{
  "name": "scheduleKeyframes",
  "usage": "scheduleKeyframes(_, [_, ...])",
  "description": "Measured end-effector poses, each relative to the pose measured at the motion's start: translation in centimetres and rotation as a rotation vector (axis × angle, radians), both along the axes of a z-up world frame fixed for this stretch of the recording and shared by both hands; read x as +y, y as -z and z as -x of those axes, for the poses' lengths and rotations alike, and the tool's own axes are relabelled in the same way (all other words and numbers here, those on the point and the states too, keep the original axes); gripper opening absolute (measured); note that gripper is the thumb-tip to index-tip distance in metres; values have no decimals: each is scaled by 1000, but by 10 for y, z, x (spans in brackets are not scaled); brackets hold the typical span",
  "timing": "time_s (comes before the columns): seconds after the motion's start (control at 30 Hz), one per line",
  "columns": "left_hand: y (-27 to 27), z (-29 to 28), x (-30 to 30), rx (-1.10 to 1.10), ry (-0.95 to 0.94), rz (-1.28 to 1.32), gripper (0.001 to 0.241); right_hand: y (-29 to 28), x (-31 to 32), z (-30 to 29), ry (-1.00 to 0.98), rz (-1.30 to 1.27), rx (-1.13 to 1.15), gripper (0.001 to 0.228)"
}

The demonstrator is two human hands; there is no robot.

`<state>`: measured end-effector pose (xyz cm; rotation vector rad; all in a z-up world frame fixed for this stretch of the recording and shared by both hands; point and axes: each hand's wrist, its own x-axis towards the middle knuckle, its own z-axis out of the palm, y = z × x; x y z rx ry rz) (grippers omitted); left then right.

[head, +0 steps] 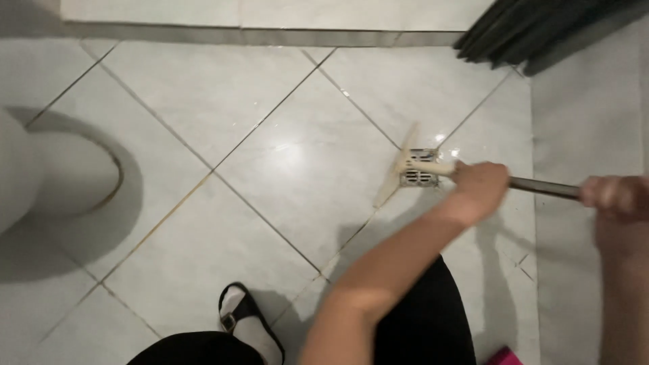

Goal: The person cleans the bathroom floor using a pink broom and a squeegee. They sweep the area around the toilet and sink, then kneel to push water toward the drain with the squeegee. The person also briefly handles a black trash bag before resuming the cleaning process.

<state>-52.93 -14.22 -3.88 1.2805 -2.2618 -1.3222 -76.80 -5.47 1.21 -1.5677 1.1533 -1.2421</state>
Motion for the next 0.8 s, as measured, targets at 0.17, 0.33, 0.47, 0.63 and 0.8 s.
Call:
scheduleKeyframes(0.17, [13,-99,-59,-20,-84,465,27,-103,-42,-194,81,6,-189,27])
scheduleKeyframes(0.33, [-2,-236,-140,-123,-228,741,24,-57,-116,-299,16,167,-379,9])
scheduleKeyframes(0.47, [-14,-323,-167,-407,-366,466,26,-7,-171,-381,-24,225,-468,27])
scheduleKeyframes(0.63, [22,-373,-172,-401,-501,522,14,-44,-177,-436,-158,215,-406,39])
scheduleKeyframes(0.8, [9,-361,-148,-375,-500,474,10,-73,-152,-429,-75,64,-286,42])
